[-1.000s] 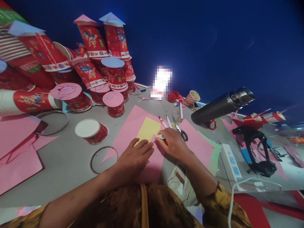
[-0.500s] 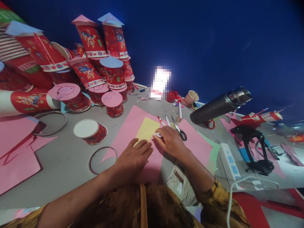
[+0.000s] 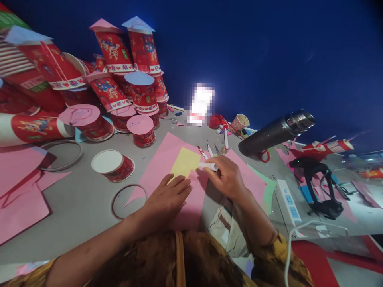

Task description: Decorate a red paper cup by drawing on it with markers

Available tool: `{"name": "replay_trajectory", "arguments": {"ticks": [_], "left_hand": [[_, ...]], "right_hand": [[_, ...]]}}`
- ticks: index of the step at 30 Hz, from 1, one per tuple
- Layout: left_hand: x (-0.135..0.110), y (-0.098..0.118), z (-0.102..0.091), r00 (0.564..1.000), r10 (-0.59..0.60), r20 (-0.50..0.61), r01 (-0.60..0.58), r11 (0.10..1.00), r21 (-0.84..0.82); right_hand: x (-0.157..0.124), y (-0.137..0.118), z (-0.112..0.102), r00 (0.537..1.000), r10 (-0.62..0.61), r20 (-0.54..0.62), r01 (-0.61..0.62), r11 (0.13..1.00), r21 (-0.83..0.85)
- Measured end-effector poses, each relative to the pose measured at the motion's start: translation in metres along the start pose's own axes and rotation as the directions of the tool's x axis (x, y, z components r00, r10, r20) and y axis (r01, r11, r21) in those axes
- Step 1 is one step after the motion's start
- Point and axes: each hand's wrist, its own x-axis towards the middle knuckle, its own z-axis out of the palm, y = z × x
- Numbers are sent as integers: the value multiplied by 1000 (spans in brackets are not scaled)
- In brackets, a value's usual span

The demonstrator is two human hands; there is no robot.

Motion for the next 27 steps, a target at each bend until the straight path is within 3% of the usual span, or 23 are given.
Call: {"name": "replay_trajectory", "arguments": {"ticks": [4, 6, 10, 12, 14, 18, 25, 27], "left_hand": [[2, 1, -4, 1000, -9, 15, 9, 1000, -3], [2, 1, -5, 999, -10, 32, 10, 1000, -2], [2, -1, -2, 999, -8, 32, 8, 1000, -9], [1, -2, 1, 1000, 4, 2, -4, 1000, -25], [0, -3, 3, 999, 2, -42, -4, 999, -50], [-1, -7, 4, 986, -108, -129, 92, 988, -126], [10, -16, -5, 927, -330, -175, 297, 935, -194], [16, -16, -9, 913, -380, -149, 355, 920, -168]], "right_hand": [[-8, -13, 15, 983, -111, 145, 109, 994, 21], [-7, -10, 24, 980, -105, 167, 111, 993, -31], [-1, 9, 19, 998, 52, -37, -54, 997, -62], [-1, 18, 10, 972, 165, -168, -166, 986, 9], [-7, 24, 2, 928, 301, -221, -291, 954, 78], [-27, 32, -3, 872, 478, -108, -464, 876, 129], [-54, 46, -7, 844, 536, -30, -530, 841, 109], [-56, 50, -8, 858, 511, -44, -506, 858, 87]]}}
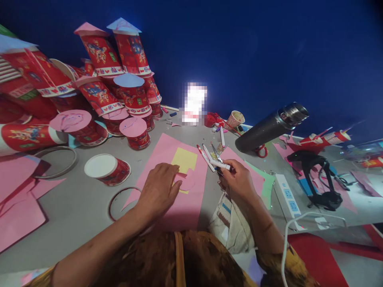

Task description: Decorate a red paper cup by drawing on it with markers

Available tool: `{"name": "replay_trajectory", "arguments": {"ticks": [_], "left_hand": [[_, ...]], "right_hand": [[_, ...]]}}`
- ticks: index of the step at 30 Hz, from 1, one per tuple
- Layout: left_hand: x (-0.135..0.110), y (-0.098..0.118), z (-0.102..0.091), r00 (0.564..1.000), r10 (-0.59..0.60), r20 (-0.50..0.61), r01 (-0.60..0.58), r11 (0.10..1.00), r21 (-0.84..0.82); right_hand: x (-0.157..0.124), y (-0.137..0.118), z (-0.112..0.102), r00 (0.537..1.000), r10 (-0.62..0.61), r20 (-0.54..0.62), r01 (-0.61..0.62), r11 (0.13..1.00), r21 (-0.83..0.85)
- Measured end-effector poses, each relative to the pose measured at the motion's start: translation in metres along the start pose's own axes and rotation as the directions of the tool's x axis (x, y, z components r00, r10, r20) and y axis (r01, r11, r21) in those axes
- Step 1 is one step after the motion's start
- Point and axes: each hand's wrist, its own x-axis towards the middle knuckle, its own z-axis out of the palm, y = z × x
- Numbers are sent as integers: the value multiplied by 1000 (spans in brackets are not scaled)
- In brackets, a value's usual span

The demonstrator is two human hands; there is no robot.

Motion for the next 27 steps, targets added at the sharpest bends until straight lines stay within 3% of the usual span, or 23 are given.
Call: {"name": "replay_trajectory", "arguments": {"ticks": [3, 6, 9, 12, 14, 19, 24, 27], "left_hand": [[6, 5, -4, 999, -7, 31, 7, 1000, -14], [7, 9, -8, 997, -54, -49, 48, 991, -128], [5, 10, -11, 977, -168, -129, 124, 947, -297], [3, 10, -13, 971, -212, -110, 154, 907, -393], [1, 11, -13, 975, -215, -60, 171, 891, -421], [-2, 14, -13, 963, -263, 55, 260, 862, -436], [-2, 16, -14, 928, -361, 97, 359, 790, -497], [0, 16, -16, 915, -392, 100, 380, 747, -545]], "right_hand": [[-1, -2, -2, 990, -123, -67, 120, 992, -46], [-4, -19, -2, 986, -145, -88, 145, 989, -5], [-6, -45, 1, 992, -20, 126, -2, 985, 174], [-3, -67, 9, 938, -70, 340, -34, 956, 292], [1, -76, 15, 923, -89, 375, -47, 940, 339], [4, -82, 29, 882, 24, 470, -223, 901, 372], [-1, -82, 33, 810, 30, 586, -301, 878, 371], [-1, -83, 34, 794, 58, 606, -326, 881, 344]]}}
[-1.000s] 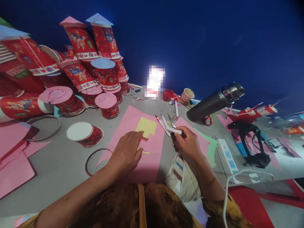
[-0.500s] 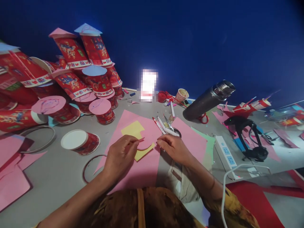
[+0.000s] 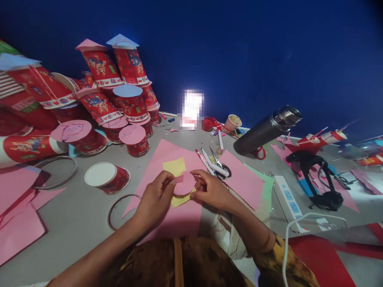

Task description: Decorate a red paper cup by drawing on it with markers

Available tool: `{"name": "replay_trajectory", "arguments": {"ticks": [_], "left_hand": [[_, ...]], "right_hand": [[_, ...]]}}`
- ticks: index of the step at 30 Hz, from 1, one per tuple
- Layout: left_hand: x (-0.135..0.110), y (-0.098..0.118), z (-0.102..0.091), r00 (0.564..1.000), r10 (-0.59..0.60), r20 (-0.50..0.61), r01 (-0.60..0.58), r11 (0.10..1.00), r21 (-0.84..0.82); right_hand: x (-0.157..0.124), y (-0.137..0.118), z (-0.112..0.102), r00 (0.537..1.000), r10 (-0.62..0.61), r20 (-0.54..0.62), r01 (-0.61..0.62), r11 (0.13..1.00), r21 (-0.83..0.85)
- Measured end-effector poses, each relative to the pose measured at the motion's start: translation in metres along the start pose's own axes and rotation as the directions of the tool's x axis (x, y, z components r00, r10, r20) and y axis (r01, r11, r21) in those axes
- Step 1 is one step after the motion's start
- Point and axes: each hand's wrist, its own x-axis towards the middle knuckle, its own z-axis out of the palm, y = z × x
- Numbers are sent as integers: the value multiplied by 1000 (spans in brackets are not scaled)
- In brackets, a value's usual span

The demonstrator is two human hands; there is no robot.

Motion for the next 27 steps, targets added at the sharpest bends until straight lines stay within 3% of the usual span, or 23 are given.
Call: {"name": "replay_trajectory", "arguments": {"ticks": [5, 8, 12, 14, 18, 22, 27], "left_hand": [[6, -1, -2, 996, -83, -42, 75, 984, -162], [9, -4, -4, 983, -183, -15, 168, 929, -331], [9, 1, -6, 970, -243, 0, 217, 863, -456], [8, 6, -6, 972, -234, -37, 193, 871, -452], [5, 13, -4, 983, -164, -86, 120, 918, -379], [3, 14, -5, 993, -119, -26, 106, 951, -291], [3, 11, -7, 992, -124, -24, 115, 967, -229]], "right_hand": [[2, -6, 1, 998, 40, -50, -47, 988, -144], [2, -6, 1, 997, 58, -59, -69, 974, -217], [1, 0, -2, 969, -75, -236, 35, 985, -170], [1, 2, -3, 946, -152, -288, 141, 988, -60], [3, 1, -1, 954, -194, -227, 223, 969, 107], [5, -2, 5, 933, -185, -308, 220, 972, 83], [2, -4, 9, 942, -177, -284, 194, 981, 31]]}}
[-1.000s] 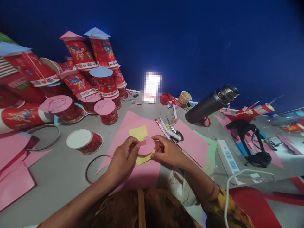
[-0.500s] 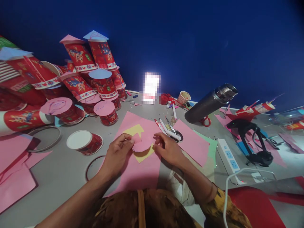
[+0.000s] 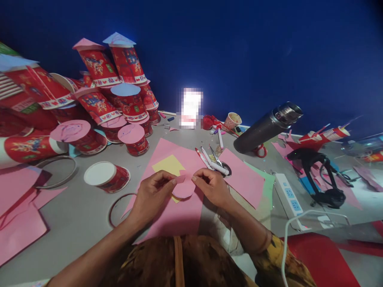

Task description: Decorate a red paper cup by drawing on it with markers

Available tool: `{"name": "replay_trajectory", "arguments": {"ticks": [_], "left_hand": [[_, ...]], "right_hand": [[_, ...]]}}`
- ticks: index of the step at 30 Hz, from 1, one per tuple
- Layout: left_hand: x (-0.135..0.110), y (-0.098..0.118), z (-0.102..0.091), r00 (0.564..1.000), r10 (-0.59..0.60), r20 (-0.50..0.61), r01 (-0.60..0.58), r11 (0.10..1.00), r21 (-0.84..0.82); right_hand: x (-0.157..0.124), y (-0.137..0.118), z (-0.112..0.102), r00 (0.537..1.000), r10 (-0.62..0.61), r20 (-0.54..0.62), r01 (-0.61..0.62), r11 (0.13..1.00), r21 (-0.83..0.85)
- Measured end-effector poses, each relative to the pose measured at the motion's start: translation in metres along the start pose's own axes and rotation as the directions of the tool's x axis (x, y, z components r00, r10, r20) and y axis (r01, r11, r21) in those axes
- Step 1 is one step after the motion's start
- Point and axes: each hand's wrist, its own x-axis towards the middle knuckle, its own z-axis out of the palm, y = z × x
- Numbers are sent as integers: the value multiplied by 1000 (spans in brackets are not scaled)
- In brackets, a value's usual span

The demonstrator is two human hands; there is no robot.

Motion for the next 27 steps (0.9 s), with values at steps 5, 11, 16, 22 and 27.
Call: {"name": "replay_trajectory", "arguments": {"ticks": [5, 11, 16, 22, 27], "left_hand": [[2, -3, -1, 1000, 27, -13, -27, 999, 24], [4, -4, 0, 999, -42, -18, 40, 993, -110], [4, -4, -1, 996, -89, 22, 91, 986, -142], [4, -3, -3, 996, -80, 37, 82, 995, -53], [4, -1, -4, 999, -38, 39, 38, 999, 6]], "right_hand": [[-4, 0, 1, 998, -47, 40, 50, 996, -68], [-4, 2, 2, 993, -91, 76, 97, 991, -87], [-5, 0, 1, 990, -83, 115, 94, 991, -98], [-6, -1, -1, 988, -66, 138, 82, 990, -113], [-6, 1, -1, 988, -55, 148, 77, 986, -147]]}}
